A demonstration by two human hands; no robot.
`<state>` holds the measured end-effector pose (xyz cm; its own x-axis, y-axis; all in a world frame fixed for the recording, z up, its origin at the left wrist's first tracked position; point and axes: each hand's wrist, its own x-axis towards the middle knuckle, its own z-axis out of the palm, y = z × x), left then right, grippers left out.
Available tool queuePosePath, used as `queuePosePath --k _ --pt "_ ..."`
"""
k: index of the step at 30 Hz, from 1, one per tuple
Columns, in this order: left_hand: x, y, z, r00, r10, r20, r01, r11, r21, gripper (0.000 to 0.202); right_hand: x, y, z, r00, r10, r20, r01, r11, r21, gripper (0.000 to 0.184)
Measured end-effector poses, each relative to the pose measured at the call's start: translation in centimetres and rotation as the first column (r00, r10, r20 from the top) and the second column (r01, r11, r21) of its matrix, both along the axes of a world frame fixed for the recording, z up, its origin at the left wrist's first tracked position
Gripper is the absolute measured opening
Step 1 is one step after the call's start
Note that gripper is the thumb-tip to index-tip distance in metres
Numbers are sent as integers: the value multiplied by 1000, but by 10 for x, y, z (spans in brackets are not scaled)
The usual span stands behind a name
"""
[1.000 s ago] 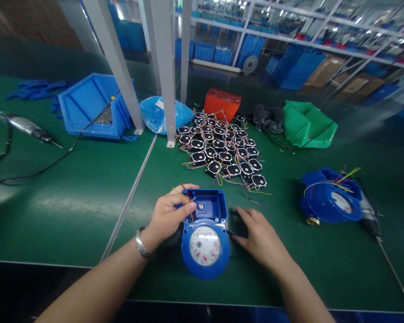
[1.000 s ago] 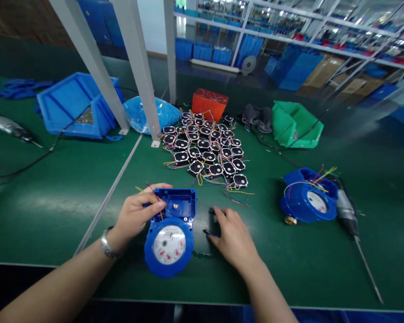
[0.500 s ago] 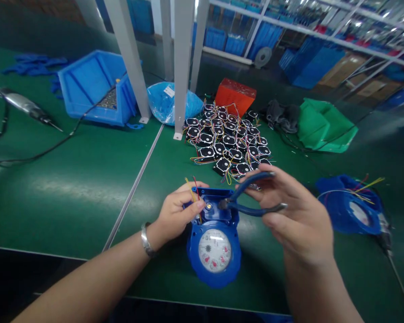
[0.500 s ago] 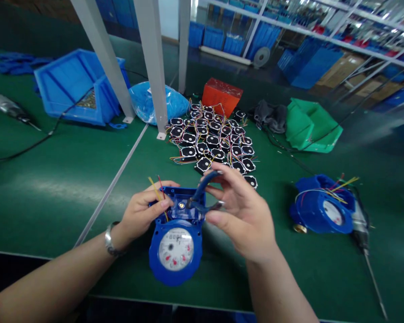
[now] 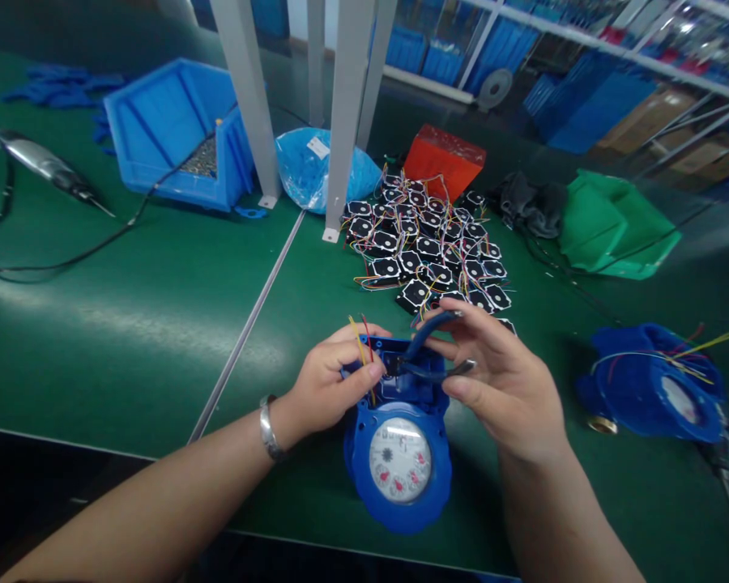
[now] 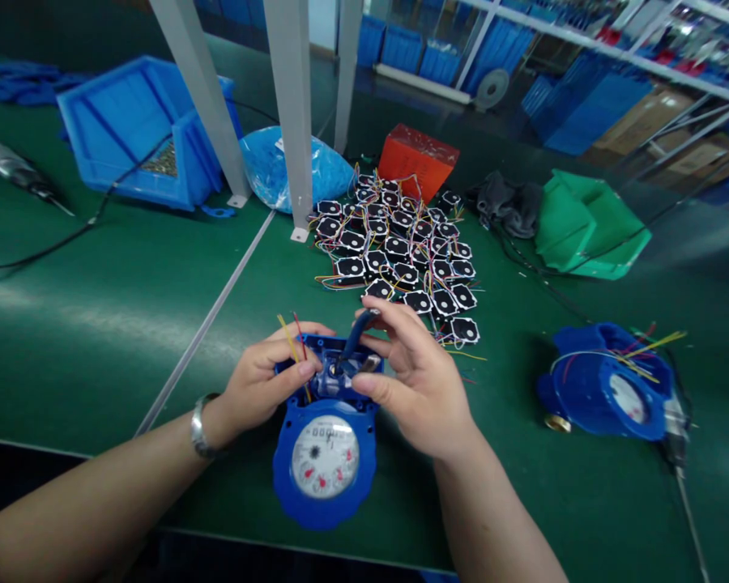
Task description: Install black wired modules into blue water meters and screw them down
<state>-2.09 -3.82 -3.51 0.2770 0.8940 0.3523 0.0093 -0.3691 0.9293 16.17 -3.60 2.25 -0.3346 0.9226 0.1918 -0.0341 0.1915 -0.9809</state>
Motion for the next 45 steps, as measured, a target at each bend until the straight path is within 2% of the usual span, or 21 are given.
queuePosePath --k 19,38,45 --pt "2 -3 0 998 58 -39 -58 998 7 18 -3 -5 0 992 -94 81 94 996 5 49" --pt "2 -3 1 998 55 -43 -54 998 18 15 -2 -4 -4 996 -71 61 69 997 24 49" --pt "2 -2 1 998 53 -44 -53 999 -2 15 -2 -4 -4 996 -67 66 68 998 -9 49"
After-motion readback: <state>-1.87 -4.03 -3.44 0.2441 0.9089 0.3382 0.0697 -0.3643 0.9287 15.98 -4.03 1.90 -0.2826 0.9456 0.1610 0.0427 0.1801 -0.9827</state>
